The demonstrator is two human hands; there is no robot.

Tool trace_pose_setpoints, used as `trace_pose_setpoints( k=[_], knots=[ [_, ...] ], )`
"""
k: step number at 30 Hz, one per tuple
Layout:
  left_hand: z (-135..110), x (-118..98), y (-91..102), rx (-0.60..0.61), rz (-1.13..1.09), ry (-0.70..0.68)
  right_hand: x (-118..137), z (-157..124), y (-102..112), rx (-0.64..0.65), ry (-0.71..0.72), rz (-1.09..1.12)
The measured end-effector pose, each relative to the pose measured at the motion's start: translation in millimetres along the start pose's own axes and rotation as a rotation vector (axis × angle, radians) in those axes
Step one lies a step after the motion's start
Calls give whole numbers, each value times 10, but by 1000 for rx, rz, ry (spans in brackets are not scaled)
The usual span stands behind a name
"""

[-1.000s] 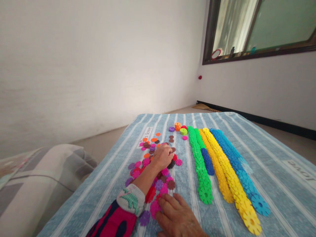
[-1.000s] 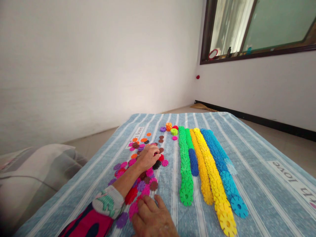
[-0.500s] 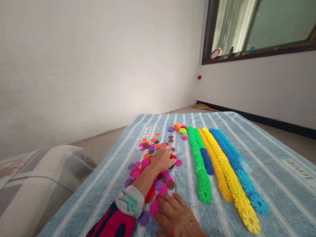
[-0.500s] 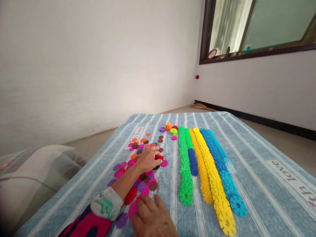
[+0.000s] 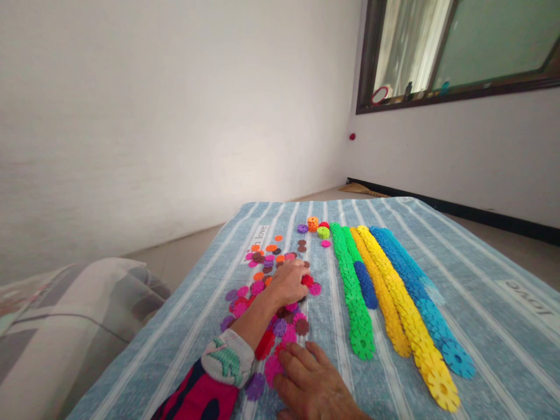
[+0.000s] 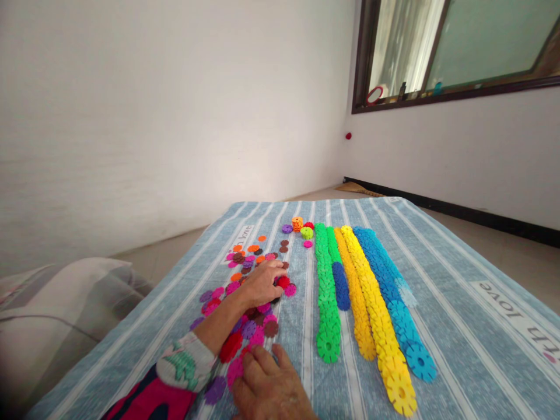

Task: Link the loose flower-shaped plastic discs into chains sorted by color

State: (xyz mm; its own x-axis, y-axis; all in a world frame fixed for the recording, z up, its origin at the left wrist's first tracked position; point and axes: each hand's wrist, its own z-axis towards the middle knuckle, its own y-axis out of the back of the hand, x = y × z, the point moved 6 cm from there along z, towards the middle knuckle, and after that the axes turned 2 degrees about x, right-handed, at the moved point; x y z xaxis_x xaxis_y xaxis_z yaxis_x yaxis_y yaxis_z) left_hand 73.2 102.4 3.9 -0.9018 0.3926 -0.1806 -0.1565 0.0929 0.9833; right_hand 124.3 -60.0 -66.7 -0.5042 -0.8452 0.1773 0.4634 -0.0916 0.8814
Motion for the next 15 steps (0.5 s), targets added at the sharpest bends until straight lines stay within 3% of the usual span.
trace_pose_setpoints(
  k=[15],
  knots=[
    [-20,-51,-1,7,131,-32,13,-10,17,2,-1,26]
  ],
)
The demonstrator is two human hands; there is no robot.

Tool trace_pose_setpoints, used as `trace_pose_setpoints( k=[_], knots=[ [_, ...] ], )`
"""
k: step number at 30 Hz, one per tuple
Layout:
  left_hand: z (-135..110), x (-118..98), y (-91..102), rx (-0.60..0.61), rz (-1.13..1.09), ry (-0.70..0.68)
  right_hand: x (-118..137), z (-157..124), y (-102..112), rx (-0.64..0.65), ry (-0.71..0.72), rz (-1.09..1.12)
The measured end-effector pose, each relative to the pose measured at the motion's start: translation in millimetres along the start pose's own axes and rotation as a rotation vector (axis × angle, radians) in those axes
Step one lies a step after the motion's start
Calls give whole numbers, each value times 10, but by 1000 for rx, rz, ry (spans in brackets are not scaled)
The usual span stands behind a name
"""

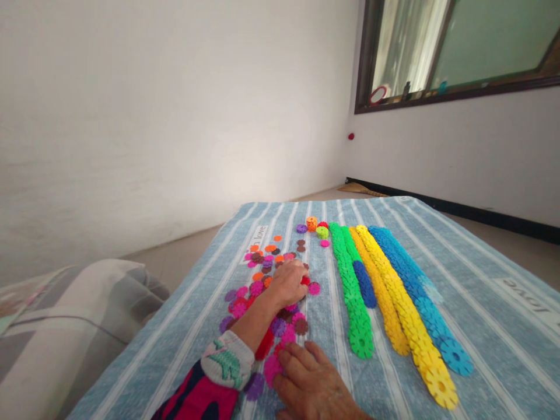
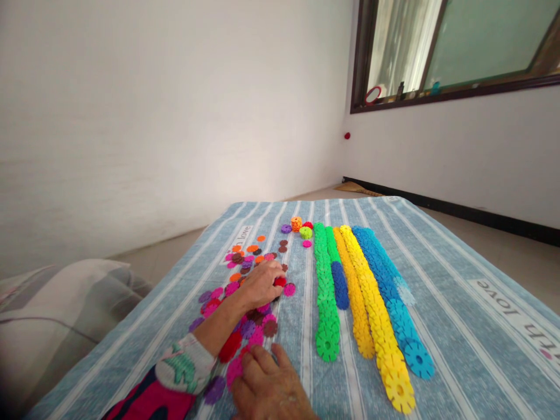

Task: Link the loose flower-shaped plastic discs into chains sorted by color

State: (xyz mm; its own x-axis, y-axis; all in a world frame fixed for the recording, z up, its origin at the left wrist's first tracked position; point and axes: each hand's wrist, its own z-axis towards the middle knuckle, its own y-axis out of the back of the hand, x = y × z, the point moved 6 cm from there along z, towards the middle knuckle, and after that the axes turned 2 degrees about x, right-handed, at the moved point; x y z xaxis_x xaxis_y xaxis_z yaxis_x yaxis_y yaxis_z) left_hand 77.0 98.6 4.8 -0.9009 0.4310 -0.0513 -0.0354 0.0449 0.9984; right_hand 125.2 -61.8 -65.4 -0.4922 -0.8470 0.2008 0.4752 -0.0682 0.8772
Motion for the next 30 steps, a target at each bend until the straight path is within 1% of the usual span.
trace_pose_setpoints(
  k=[4,7,12,16,21,25,30],
  knots=[
    [-17,-2,40,15,-6,-4,-3,13,13,37,-6,-8],
    [-31,8,63,20,2,33,-3,22,4,60,-10,-13],
    [-31,17,54,5,52,81,5,16,9,53,-21,-8],
    [-18,21,43,7,48,96,10,16,13,66,-17,-7],
    [-11,49,40,20,45,144,10,31,28,45,-10,-13],
    [-9,40,42,16,64,143,9,37,38,50,-13,-8],
    [-16,25,46,44,71,147,14,41,26,72,-7,-22]
  ],
)
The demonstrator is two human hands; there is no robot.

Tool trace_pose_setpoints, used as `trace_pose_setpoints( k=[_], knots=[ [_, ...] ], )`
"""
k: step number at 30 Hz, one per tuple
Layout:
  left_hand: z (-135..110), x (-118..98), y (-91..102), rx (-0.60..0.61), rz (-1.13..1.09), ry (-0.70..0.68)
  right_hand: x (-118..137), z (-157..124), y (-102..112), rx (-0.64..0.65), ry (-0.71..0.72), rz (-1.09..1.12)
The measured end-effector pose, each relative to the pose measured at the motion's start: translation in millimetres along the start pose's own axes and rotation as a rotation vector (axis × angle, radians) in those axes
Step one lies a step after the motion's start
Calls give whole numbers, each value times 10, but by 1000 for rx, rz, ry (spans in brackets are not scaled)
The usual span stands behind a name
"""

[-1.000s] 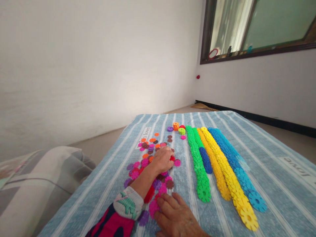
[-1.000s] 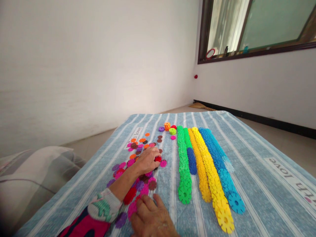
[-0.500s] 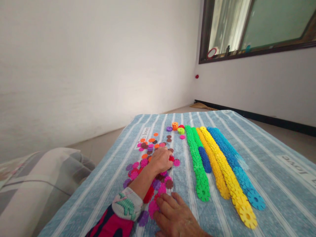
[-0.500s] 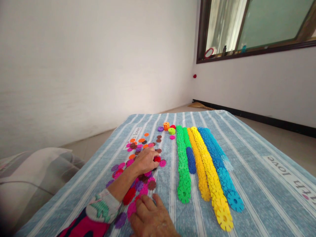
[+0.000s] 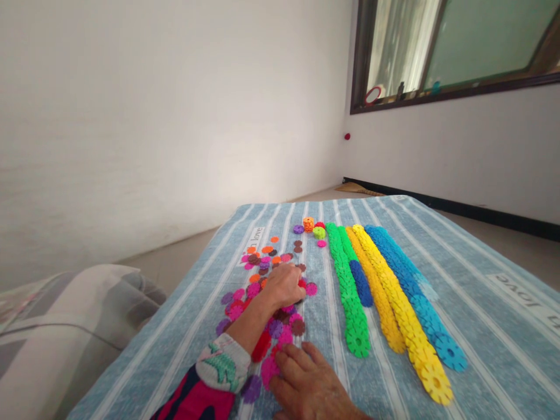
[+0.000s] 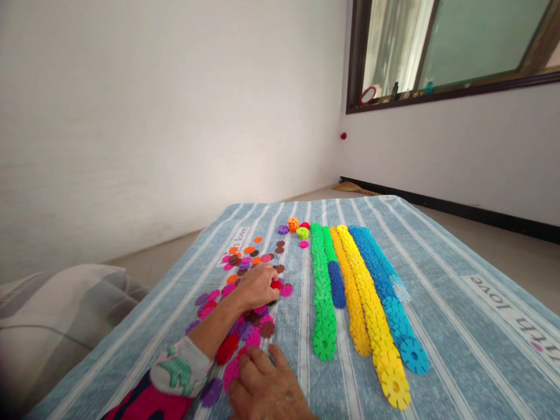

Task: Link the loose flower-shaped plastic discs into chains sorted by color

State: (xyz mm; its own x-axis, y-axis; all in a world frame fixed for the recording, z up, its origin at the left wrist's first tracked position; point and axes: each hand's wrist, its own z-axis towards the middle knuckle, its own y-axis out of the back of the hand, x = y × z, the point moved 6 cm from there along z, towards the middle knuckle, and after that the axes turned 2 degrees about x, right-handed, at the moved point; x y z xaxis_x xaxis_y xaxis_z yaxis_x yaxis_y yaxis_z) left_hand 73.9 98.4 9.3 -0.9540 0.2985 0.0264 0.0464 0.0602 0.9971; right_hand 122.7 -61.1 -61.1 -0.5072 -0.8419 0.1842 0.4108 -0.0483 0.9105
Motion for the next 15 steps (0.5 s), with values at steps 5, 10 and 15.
trace_pose_setpoints(
  k=[5,10,15],
  knots=[
    [-16,7,16,-12,-34,-1,-9,11,0,18,-11,11],
    [-18,18,14,-6,-61,12,-3,14,26,29,-10,20],
    [-18,53,2,-28,-107,14,3,16,23,25,-6,4]
  ],
)
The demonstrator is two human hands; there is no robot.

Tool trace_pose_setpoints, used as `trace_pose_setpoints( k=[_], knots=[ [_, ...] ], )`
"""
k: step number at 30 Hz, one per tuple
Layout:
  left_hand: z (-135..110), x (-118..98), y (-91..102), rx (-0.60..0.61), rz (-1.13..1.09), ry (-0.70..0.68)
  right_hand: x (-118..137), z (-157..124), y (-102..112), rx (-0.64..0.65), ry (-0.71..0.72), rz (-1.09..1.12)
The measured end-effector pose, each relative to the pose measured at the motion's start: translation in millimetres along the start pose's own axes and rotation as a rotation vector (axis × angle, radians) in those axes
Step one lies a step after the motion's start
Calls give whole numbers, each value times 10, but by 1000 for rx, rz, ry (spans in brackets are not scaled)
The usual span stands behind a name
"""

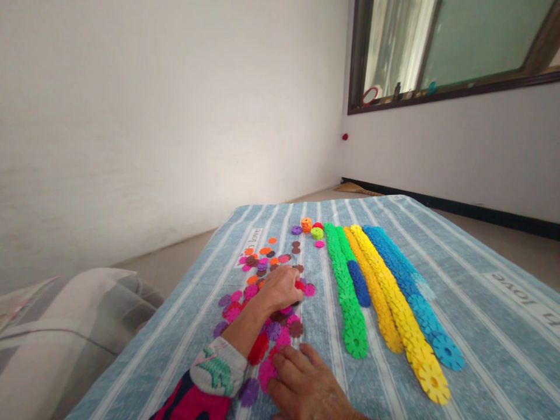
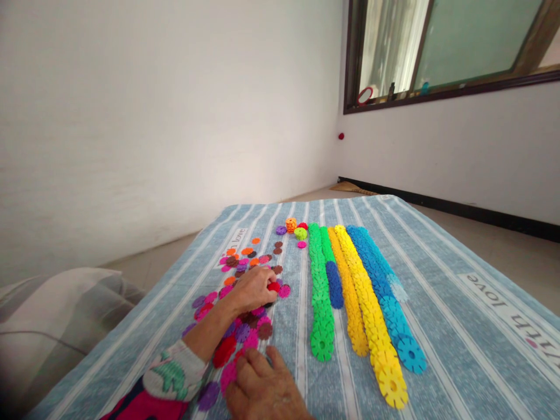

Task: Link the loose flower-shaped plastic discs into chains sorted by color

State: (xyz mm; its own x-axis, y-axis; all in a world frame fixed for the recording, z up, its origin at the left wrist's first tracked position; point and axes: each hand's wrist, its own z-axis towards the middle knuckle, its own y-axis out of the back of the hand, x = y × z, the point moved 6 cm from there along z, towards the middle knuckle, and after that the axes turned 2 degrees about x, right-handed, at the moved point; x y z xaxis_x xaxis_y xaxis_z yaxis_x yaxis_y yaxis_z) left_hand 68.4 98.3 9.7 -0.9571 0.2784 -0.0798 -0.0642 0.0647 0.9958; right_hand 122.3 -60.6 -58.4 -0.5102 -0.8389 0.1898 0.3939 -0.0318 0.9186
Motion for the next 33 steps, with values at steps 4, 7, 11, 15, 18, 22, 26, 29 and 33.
trace_pose_setpoints(
  k=[4,7,11,15,18,22,26,29,33],
  knots=[
    [38,-19,43,-67,-82,-54,5,11,-7,-36,9,-16],
    [143,-68,98,-124,-130,-75,4,24,-21,-50,10,-42],
    [362,-131,71,-75,-78,-57,1,40,-45,-56,13,-71],
    [503,-151,14,10,-27,-61,2,53,-71,-75,13,-101],
    [524,-147,27,45,1,-97,14,67,-80,-97,16,-107],
    [509,-180,97,67,38,-180,31,94,-83,-74,13,-109],
    [511,-257,129,97,51,-223,40,99,-56,-80,11,-102],
    [540,-299,89,150,78,-247,42,90,-34,-161,6,-115],
    [633,-263,19,205,29,-246,38,100,-80,-242,-9,-148]
  ],
)
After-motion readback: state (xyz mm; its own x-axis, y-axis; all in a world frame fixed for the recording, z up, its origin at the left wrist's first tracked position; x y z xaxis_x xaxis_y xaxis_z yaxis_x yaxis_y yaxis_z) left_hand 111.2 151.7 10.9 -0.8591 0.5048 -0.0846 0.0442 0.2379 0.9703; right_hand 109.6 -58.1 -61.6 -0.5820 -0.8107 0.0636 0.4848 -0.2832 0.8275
